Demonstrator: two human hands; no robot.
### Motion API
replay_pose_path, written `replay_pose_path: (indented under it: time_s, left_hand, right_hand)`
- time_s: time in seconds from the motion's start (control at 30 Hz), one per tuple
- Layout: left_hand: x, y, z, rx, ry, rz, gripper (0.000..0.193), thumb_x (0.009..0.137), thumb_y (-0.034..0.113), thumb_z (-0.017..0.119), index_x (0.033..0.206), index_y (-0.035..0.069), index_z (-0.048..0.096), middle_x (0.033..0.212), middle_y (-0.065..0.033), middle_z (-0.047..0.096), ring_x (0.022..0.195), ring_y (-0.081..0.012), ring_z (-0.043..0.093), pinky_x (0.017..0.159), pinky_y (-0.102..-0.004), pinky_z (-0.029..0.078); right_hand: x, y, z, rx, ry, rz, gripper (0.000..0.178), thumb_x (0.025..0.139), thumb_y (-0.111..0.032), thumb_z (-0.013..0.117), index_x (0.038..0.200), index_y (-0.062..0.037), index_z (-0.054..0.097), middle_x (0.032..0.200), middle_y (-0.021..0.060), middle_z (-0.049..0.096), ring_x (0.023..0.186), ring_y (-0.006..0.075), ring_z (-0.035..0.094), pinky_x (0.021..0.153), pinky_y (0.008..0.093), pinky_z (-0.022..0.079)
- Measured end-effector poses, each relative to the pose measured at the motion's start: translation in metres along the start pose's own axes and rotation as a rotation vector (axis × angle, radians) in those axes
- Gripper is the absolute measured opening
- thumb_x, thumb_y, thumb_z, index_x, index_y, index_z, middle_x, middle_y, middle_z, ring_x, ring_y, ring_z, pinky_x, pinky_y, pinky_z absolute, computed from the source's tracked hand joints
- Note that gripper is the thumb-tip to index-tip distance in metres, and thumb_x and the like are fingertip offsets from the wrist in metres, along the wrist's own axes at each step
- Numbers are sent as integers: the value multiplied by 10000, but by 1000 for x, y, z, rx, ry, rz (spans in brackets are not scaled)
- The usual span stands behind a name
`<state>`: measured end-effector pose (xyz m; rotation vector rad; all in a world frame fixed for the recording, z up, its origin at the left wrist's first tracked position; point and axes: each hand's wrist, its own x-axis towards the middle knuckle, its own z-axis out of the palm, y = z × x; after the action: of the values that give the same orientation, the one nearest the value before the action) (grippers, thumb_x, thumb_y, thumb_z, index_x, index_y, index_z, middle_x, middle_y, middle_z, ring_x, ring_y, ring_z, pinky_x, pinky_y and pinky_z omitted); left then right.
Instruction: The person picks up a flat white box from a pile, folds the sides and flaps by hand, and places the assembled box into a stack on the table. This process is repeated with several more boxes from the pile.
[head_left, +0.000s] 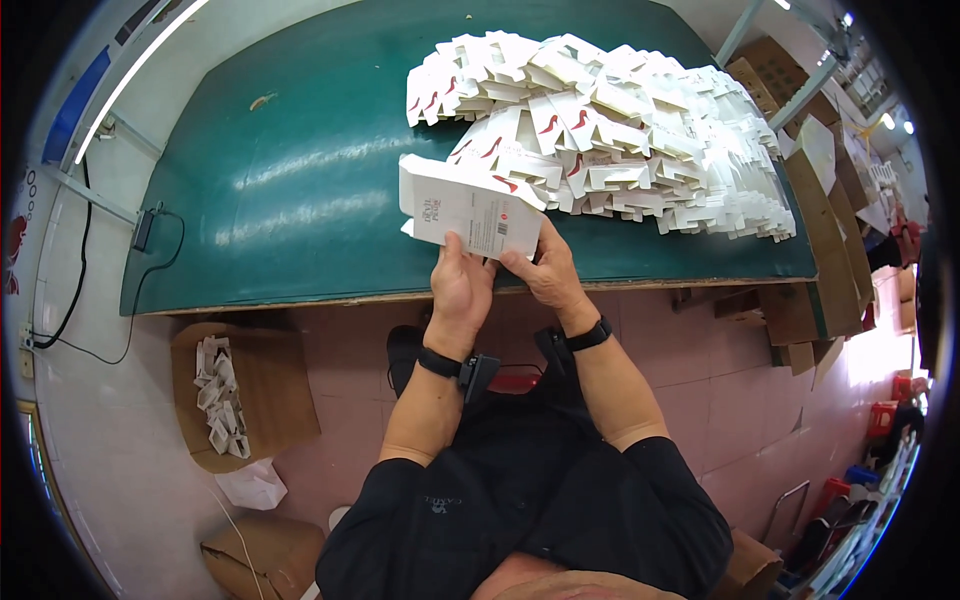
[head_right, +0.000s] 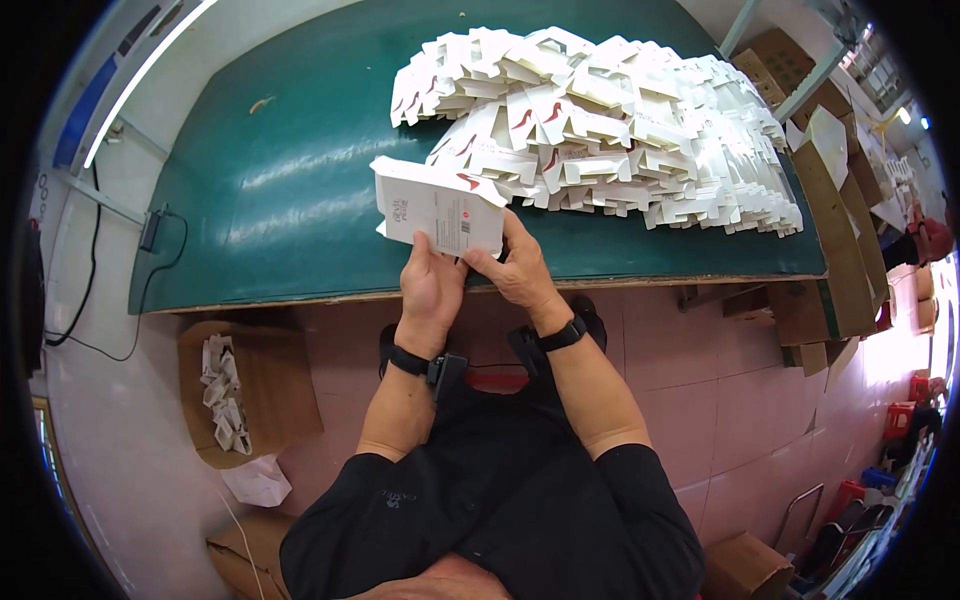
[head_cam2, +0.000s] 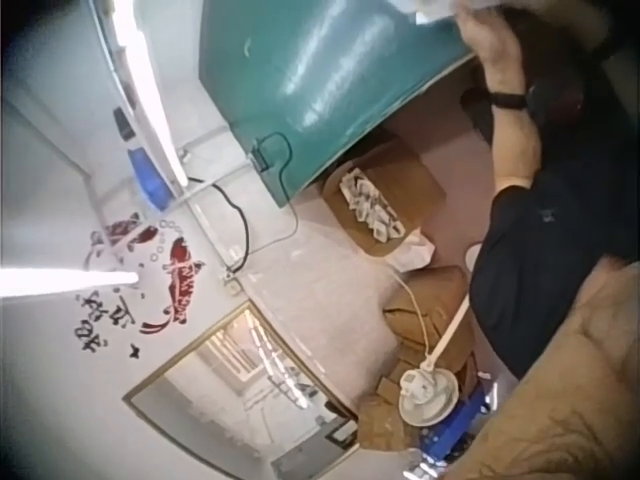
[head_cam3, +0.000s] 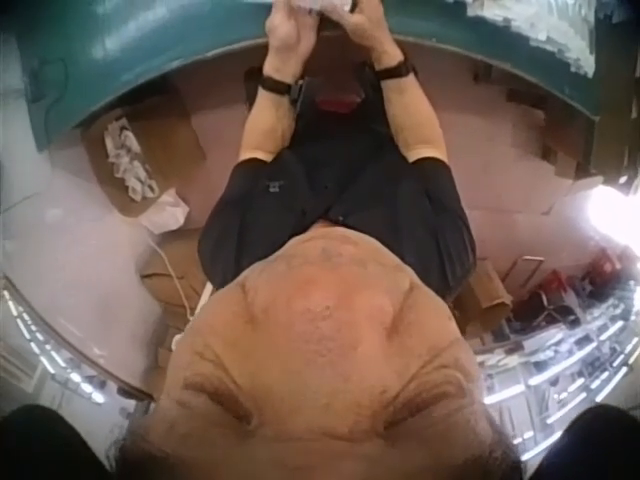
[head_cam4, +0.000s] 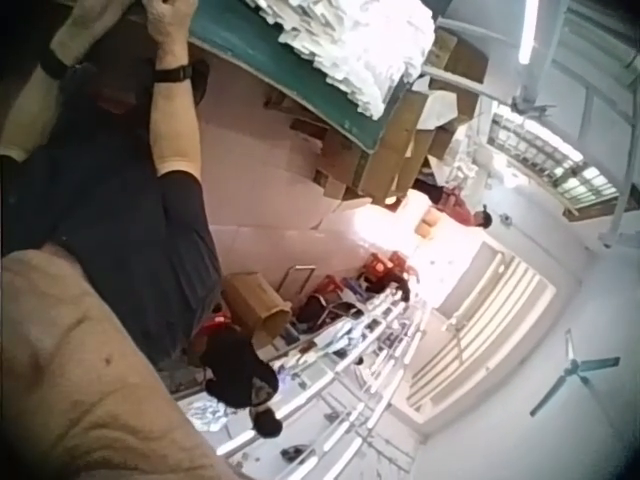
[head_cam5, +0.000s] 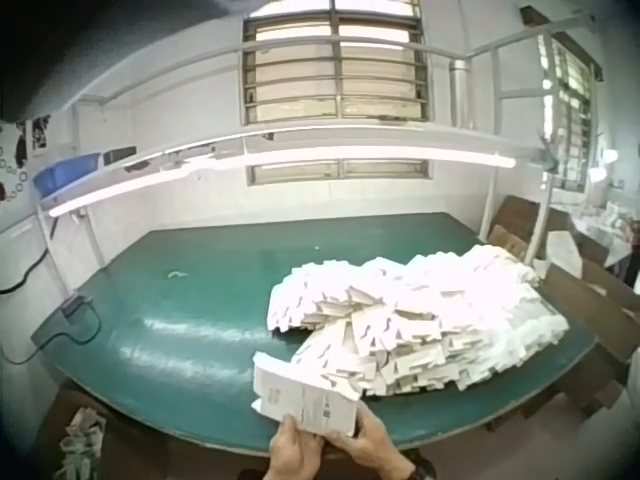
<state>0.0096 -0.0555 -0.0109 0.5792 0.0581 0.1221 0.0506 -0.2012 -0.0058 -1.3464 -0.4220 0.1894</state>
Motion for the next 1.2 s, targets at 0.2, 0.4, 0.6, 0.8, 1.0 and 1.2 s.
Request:
replay_pose_path:
  time_s: [0.2,0.4,0.6,0.8,1.0,1.2]
  left_hand:
    - [-10,-6,0,-8,7,24,506,1098,342,432,1538,126,306,1522,-70,433,1392,-242,431,1147,-477,371]
    - [-17,-8,2,-30,-21,-49,489,1087,344,471,1510,126,363,1495,-66,466,1380,-243,441,1146,-472,374]
    - [-21,-1,-9,-3,-73,-135,489,1080,352,488,1499,126,381,1469,-65,498,1379,-243,443,1148,-474,368]
    - [-16,13,-19,59,-16,-71,482,1070,316,523,1484,107,393,1462,-87,502,1357,-262,473,1137,-472,390]
    - [-3,42,-44,570,117,473,445,1062,198,521,1458,27,415,1377,-140,557,1190,-274,617,943,-403,573]
    - [15,42,-42,704,175,575,468,1016,178,610,1412,-12,450,1298,-105,605,1063,-176,634,808,-287,559]
  right_hand:
    - [1,1,0,-31,79,-121,607,858,-159,807,1376,-9,528,1200,87,670,1116,156,606,983,309,487]
    - [-1,3,-5,-82,130,-132,571,854,-167,807,1338,-18,546,1204,90,664,1102,150,605,968,307,488]
    - [-2,-2,-8,-70,126,-125,549,850,-168,803,1317,-20,557,1180,92,673,1101,155,606,961,308,487]
    - [1,4,-4,-117,57,-148,573,851,-179,807,1338,-16,555,1173,97,679,1094,155,610,955,306,491]
    - [-1,6,4,147,-56,-27,589,862,-181,808,1364,-15,548,1165,101,687,1059,139,635,930,309,519]
    - [10,21,-10,-98,25,-59,510,928,-110,753,1368,13,527,1091,83,690,959,122,659,847,258,550]
